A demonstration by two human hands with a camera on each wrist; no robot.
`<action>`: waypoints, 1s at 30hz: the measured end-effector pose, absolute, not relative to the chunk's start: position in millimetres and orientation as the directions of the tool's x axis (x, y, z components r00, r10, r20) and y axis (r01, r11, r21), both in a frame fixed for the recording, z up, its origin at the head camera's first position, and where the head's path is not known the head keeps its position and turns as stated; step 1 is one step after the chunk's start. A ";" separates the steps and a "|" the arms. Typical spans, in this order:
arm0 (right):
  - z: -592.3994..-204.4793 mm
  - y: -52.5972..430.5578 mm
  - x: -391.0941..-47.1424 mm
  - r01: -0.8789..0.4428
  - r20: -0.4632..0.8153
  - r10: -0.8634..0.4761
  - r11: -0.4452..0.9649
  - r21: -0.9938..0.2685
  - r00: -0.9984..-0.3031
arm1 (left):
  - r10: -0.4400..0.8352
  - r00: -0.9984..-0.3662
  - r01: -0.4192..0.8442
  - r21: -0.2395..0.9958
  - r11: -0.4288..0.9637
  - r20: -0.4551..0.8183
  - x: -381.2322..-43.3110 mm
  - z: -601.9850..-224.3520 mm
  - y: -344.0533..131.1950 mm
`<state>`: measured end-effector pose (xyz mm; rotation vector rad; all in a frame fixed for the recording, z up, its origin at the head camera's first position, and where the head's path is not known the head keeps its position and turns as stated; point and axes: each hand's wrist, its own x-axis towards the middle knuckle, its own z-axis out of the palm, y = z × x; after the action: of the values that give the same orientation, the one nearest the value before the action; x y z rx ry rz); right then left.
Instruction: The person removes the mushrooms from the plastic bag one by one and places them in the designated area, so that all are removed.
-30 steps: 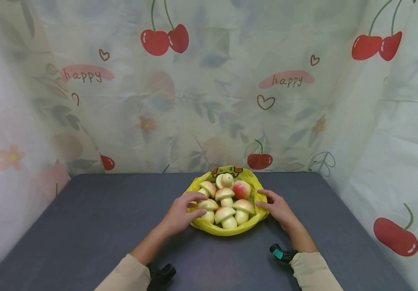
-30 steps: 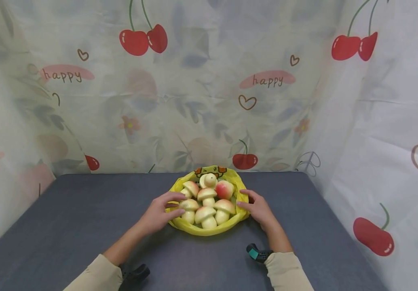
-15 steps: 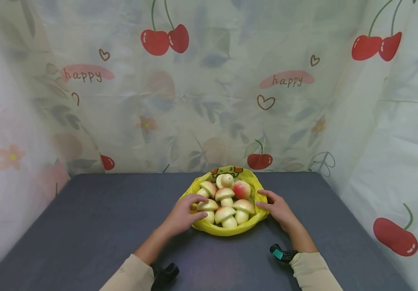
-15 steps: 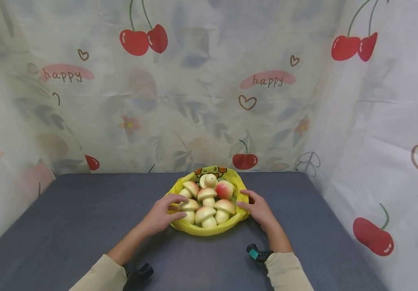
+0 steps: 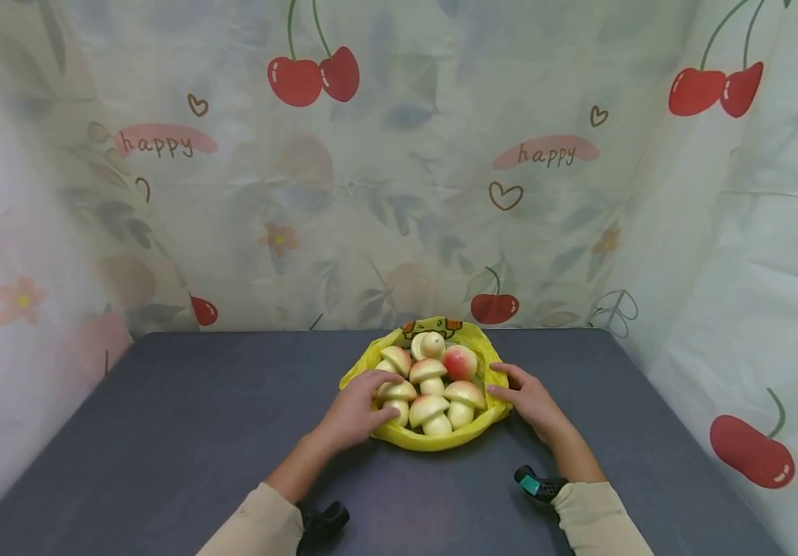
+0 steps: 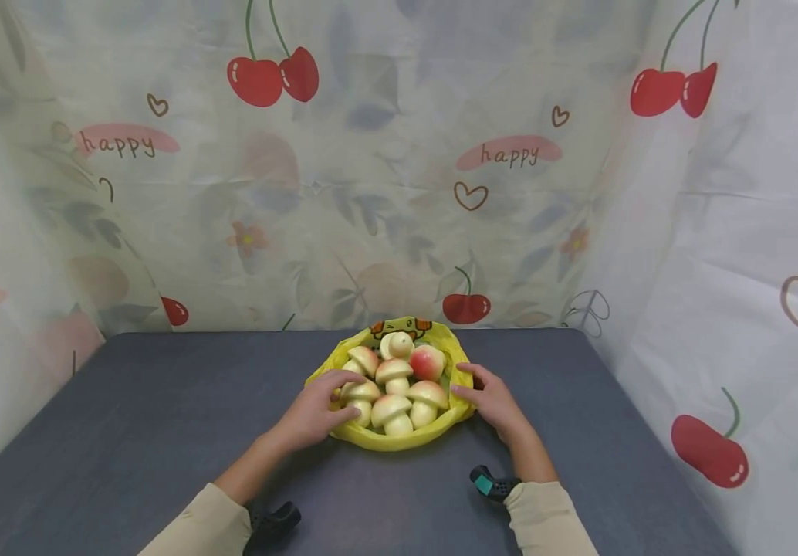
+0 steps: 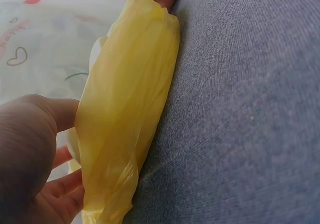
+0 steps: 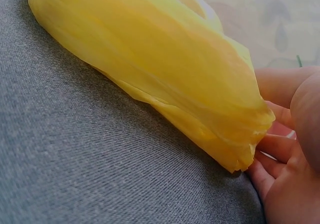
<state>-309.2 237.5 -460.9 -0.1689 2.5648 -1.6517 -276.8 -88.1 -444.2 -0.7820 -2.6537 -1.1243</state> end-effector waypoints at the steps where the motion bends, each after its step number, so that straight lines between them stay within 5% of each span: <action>1: -460.9 237.5 -309.1 -0.048 -0.011 -0.140 0.412 -0.910 -0.990 | 0.408 -0.849 0.525 0.617 0.586 0.336 -276.6 -443.8 -87.5; 30: -460.0 237.0 -305.7 -0.082 0.006 -0.177 0.426 -0.901 -0.984 | 0.479 -0.826 0.561 0.505 0.656 0.296 -273.2 -450.2 -81.2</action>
<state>-305.7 237.0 -460.0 -0.2353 2.5757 -1.6202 -273.2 -81.2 -450.2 -0.8629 -2.7331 -0.9022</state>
